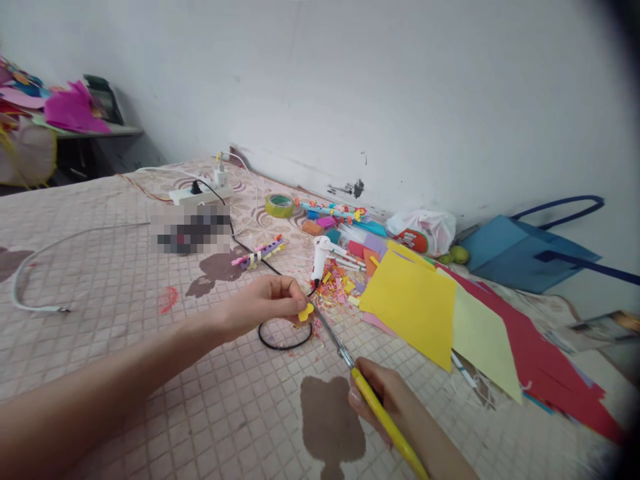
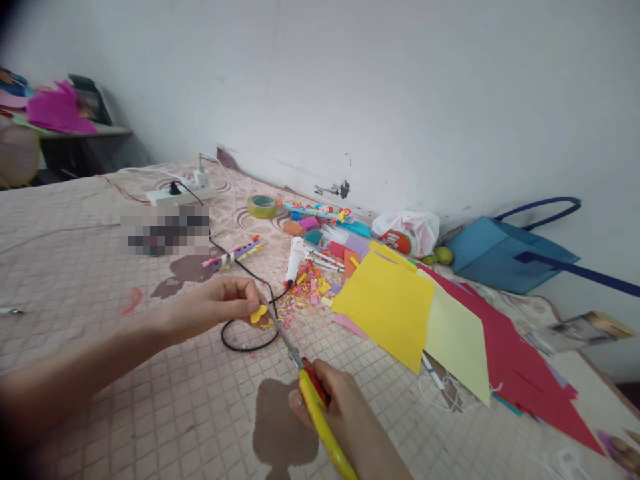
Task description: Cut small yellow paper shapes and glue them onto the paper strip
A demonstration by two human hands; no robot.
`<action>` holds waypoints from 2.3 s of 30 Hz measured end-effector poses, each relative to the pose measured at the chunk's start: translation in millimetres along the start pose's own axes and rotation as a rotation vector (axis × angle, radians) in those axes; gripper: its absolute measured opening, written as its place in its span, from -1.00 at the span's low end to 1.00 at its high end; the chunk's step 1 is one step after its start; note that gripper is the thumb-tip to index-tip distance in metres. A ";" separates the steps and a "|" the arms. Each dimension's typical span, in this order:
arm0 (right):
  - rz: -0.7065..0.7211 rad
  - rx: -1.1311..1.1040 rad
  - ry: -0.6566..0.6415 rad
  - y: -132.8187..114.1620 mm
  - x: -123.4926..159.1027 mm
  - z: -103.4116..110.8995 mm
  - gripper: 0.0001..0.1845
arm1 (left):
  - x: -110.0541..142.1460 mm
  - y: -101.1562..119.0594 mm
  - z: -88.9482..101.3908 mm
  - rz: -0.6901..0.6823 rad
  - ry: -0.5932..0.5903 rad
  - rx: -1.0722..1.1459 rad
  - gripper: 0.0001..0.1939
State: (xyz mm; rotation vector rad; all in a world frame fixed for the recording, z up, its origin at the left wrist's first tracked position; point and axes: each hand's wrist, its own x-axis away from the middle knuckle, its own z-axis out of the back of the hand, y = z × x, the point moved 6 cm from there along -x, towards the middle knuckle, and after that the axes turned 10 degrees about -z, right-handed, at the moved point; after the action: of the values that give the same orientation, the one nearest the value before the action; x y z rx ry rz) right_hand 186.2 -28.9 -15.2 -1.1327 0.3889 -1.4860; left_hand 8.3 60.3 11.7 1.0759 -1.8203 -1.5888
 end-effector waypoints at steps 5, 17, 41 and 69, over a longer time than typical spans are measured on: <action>0.023 -0.032 -0.029 5.8 -1.7 -0.9 -0.59 | 0.0 0.3 0.2 -0.015 -0.066 -0.009 -0.84; 0.040 0.043 0.002 2.4 4.6 -1.4 -0.70 | 0.4 0.0 0.5 0.014 -0.092 -0.050 -0.83; -0.020 -0.091 -0.110 7.7 -0.1 -4.8 -0.56 | -0.1 0.2 0.0 0.017 -0.066 -0.006 -0.84; 0.098 -0.663 0.230 -11.2 -17.6 -18.8 -0.75 | 18.5 -33.7 -40.8 0.045 0.112 -0.070 -0.79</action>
State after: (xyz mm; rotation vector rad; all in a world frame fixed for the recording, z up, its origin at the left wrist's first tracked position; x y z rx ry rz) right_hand 162.2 -16.6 -22.9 -1.4246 1.1414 -1.4403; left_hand 37.9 21.1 -15.3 1.0633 -1.6914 -1.5239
